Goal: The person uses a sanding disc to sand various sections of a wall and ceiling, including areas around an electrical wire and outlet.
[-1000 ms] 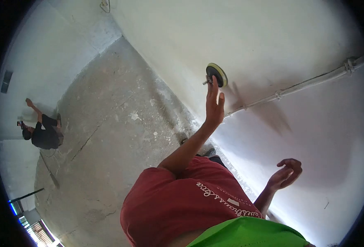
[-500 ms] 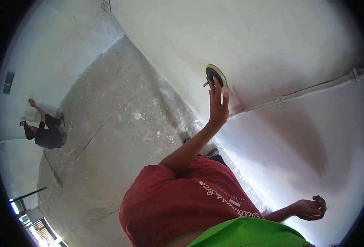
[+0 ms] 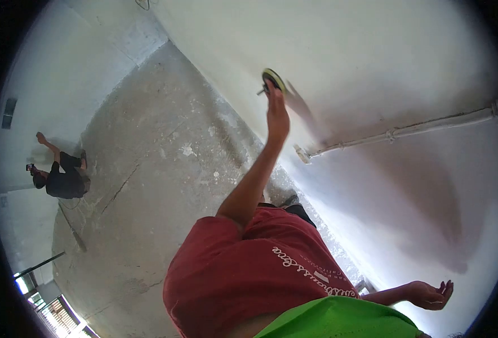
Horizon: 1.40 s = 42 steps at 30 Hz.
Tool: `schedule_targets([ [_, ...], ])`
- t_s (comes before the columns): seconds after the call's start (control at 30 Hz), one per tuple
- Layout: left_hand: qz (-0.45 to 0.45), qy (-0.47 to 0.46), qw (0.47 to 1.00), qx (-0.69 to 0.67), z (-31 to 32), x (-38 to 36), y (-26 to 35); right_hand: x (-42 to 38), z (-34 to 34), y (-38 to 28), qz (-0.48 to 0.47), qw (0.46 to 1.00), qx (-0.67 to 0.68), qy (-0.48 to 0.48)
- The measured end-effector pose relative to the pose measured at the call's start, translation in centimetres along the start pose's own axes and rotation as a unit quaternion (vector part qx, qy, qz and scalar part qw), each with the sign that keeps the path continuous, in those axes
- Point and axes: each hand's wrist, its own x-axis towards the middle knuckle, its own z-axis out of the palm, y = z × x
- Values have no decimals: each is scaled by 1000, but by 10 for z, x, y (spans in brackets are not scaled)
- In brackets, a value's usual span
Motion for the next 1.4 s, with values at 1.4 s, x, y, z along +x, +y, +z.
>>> schedule_targets([
  [1.4,-156,-116,979,-59,21,-75,-54,-106,8,-22,96,948,244,-183],
])
